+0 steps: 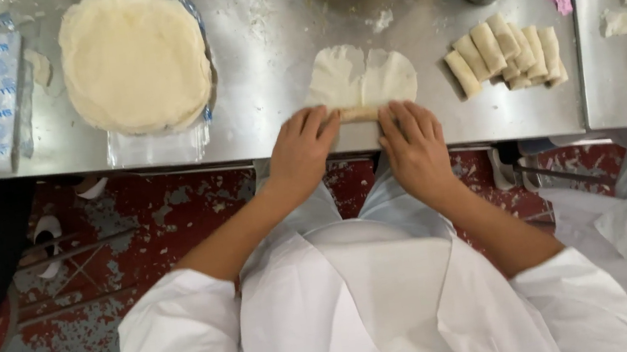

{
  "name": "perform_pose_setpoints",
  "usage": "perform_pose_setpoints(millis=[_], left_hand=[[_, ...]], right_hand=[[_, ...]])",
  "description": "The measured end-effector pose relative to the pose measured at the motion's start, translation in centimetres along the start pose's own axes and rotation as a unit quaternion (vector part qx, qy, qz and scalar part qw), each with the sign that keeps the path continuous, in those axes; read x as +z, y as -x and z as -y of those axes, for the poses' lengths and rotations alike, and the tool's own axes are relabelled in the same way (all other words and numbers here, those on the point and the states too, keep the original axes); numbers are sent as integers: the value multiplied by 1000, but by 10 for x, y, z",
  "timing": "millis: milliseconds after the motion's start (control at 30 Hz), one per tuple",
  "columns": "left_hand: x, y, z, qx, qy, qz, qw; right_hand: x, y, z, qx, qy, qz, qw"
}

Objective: A person is rolling spring rolls with filling and then packing the finished rolls into plastic bags on a production line.

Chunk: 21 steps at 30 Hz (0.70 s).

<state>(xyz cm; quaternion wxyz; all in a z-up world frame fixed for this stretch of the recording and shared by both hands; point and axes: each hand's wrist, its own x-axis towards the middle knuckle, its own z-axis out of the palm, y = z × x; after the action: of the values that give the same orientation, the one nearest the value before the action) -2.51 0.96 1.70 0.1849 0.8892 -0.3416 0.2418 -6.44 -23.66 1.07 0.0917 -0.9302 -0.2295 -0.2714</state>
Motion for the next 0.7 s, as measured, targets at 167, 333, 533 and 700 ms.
perform_pose_setpoints(millis=[167, 333, 533, 700], left_hand=[[3, -6, 23, -47, 16, 40, 998], [1, -22, 12, -64, 82, 4, 995], [-4, -34, -5, -58, 153, -26, 986], [-12, -41, -11, -42, 175, -32, 983]], right_hand=[[32, 12, -60, 48, 122, -9, 991], [21, -25, -28, 75, -16, -55, 996], [-12, -41, -8, 22, 41, -12, 999], [4, -18, -27, 35, 88, 42, 995]])
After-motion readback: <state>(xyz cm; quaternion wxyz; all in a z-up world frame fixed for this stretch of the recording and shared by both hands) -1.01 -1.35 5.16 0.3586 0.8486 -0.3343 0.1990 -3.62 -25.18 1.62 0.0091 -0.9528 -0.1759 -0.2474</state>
